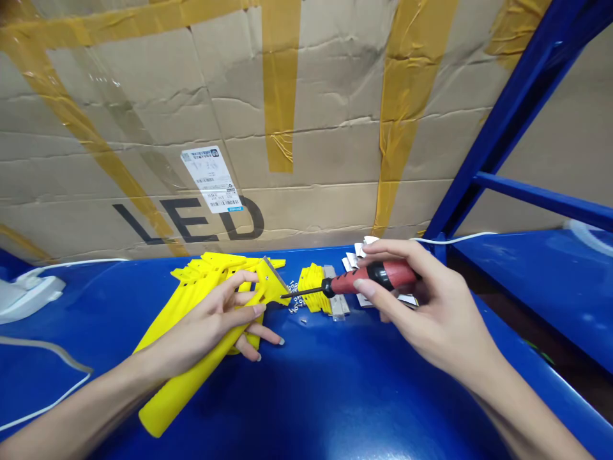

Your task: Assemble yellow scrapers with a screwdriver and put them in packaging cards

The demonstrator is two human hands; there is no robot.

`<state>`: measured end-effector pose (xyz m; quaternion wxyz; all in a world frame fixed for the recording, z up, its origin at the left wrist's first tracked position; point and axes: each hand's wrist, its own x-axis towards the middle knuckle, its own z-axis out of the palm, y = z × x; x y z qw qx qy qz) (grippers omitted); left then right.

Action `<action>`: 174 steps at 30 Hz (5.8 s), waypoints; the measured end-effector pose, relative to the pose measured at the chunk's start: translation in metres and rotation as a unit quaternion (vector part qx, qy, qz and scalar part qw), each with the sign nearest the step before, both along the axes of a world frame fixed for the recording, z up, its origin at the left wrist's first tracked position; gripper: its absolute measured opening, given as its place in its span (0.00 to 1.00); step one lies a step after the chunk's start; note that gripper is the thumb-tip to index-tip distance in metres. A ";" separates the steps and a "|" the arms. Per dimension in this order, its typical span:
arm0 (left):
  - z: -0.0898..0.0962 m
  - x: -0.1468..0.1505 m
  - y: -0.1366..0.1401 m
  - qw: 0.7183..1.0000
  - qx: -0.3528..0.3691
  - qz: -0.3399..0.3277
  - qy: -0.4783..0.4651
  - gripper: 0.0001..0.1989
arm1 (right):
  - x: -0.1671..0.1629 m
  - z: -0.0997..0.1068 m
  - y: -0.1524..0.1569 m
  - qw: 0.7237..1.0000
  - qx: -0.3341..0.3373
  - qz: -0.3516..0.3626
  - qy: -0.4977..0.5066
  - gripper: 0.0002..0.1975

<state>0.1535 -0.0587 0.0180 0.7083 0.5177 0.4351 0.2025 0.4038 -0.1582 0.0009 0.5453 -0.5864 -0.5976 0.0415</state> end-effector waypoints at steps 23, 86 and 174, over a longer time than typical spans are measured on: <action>-0.003 0.004 0.001 0.999 0.015 -0.037 0.001 0.26 | 0.000 -0.001 0.001 0.999 0.001 -0.032 -0.018 0.22; -0.023 0.004 -0.010 0.993 0.098 -0.048 -0.037 0.24 | -0.001 0.008 -0.005 0.998 0.066 -0.009 -0.018 0.16; -0.021 0.015 -0.016 0.996 0.087 -0.016 -0.029 0.25 | 0.009 0.018 0.001 0.999 0.003 0.047 0.022 0.10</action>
